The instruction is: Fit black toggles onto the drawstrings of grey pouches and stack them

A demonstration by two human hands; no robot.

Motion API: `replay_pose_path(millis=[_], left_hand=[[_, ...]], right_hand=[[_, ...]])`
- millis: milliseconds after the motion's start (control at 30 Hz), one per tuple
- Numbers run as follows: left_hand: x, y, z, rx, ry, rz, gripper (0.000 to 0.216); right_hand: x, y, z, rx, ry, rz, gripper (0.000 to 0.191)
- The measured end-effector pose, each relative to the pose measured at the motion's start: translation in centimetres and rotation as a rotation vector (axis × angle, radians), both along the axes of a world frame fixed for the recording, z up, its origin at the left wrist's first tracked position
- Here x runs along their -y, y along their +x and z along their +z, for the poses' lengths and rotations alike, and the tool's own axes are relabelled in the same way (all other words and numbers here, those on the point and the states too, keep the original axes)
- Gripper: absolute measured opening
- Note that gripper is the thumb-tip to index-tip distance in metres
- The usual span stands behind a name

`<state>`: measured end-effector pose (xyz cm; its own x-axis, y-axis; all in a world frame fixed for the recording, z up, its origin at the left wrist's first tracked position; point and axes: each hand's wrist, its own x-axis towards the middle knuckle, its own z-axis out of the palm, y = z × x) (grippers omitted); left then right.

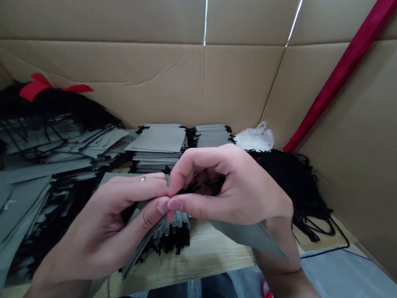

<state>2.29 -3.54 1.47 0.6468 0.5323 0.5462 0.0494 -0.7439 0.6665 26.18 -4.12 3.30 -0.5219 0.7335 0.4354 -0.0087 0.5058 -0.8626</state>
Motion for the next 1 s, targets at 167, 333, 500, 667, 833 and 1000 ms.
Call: replay_pose_path(millis=[167,333,500,667,833,1000], left_hand=[[-0.3,-0.5,0.6,0.014,-0.152,-0.185,0.032],[-0.1,-1.0,0.9,0.042,-0.151,-0.212,0.028],[0.8,-0.9,0.9,-0.023,-0.104,0.012,0.031],[0.8,-0.4,0.5,-0.061,-0.074,0.079,0.031],[0.4,-0.3,0.4,-0.082,-0.018,0.022,0.034],[0.7,-0.1,0.7,-0.025,0.008,-0.04,0.038]], right_hand=[[-0.7,-0.1,-1.1,-0.16,-0.103,0.102,0.025],[-1.4,-0.6,-1.6,-0.238,-0.116,0.163,0.022],[-1.0,-0.6,-0.8,-0.132,0.013,0.052,0.033],[-0.7,-0.5,-0.5,-0.051,0.095,0.011,0.029],[-1.0,-0.3,-0.6,-0.092,0.072,0.076,0.027],[-1.7,-0.7,-1.2,-0.208,-0.008,0.175,0.025]])
